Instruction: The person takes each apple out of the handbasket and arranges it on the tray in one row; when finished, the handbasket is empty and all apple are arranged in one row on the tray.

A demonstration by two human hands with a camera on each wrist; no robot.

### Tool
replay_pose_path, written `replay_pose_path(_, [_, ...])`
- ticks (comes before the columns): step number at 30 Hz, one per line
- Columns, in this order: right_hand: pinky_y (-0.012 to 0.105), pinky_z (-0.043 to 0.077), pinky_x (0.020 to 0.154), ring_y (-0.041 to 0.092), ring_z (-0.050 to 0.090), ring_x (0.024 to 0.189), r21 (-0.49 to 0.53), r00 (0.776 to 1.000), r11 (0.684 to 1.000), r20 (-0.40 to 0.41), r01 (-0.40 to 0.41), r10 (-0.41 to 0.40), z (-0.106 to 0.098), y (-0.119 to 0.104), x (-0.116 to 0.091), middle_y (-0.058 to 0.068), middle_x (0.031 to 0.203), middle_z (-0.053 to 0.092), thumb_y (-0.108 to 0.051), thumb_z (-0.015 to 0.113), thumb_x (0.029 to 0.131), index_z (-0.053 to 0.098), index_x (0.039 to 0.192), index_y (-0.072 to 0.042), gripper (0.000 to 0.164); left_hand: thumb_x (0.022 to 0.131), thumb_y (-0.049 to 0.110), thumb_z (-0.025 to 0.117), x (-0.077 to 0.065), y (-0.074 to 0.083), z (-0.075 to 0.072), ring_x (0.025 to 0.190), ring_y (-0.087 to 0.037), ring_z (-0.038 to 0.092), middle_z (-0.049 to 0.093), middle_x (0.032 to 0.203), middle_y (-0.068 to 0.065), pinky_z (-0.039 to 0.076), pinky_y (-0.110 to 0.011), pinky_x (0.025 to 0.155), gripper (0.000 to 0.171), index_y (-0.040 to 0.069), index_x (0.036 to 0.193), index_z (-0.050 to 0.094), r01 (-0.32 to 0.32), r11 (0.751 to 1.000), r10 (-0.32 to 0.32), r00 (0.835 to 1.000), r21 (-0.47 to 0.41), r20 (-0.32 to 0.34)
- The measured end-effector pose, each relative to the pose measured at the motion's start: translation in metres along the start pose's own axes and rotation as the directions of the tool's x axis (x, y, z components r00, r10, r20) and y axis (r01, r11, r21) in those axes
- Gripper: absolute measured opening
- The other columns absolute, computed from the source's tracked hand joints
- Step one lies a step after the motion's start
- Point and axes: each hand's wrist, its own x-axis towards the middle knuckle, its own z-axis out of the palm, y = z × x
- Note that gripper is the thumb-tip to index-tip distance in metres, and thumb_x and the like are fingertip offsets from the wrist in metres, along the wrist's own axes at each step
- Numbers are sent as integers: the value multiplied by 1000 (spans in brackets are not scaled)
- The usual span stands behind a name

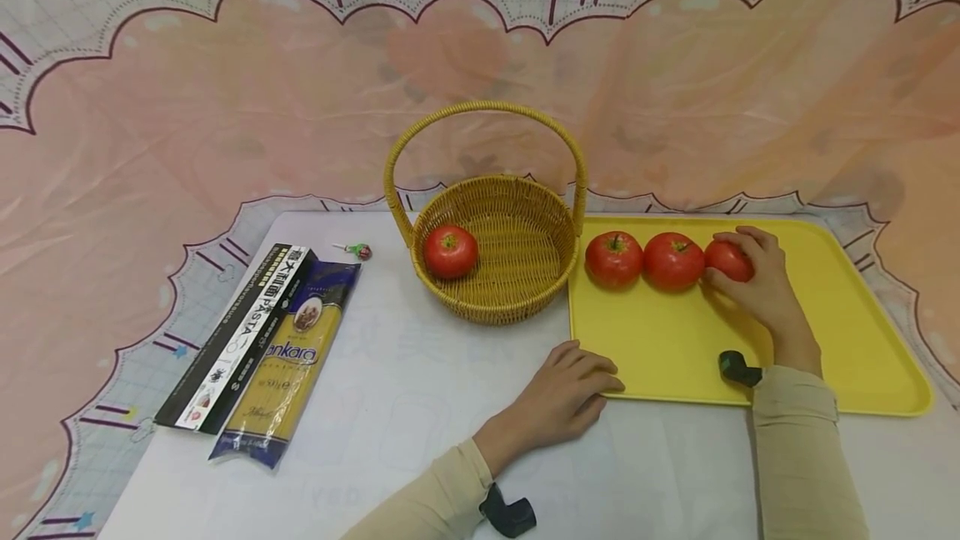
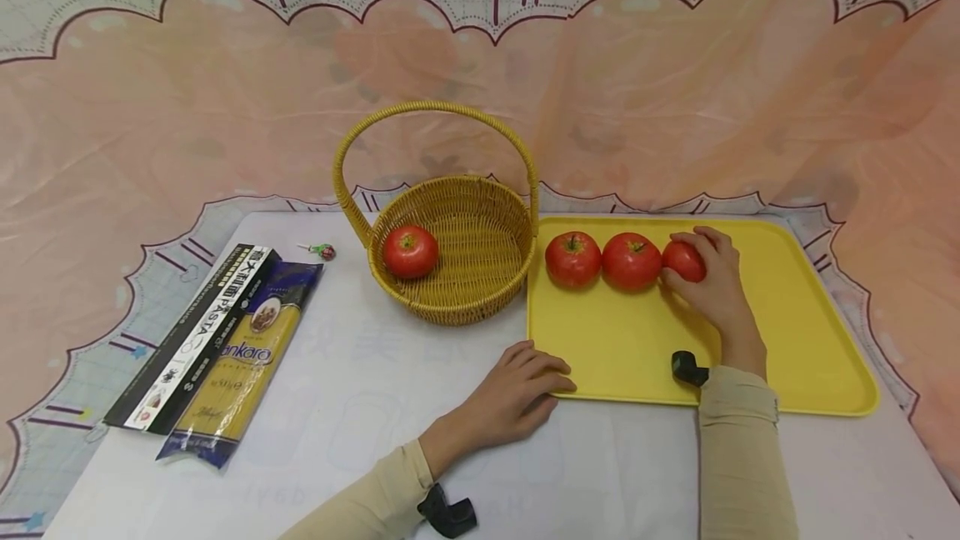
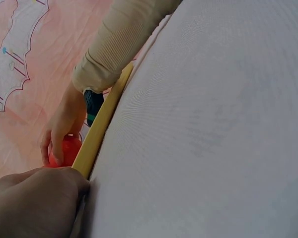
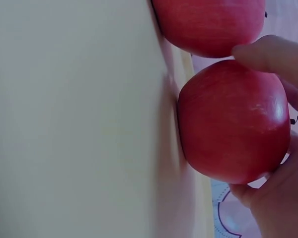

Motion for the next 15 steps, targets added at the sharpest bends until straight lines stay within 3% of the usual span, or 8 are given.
replay_pose_path(4, [73,27,97,45,13,136,7,1000,1000,-13,11,-10,-2,-2,-1,19,152,14,-22,64,89,43,137,-6,55,94,21,52,0,1,-1,118,-7,48,58,121,10,26,-40,114,23,27,113,63,2,1000,-2,1000,-6,3])
replay_pose_path(15, [59,36,95,39,31,123,-33,992,996,-94,84,-86,0,-17,1,20,144,29,-17,63,89,45,137,-11,51,94,21,52,0,0,-1,118,-7,48,58,121,10,26,-39,114,23,28,114,62,-3,1000,3,1000,7,5])
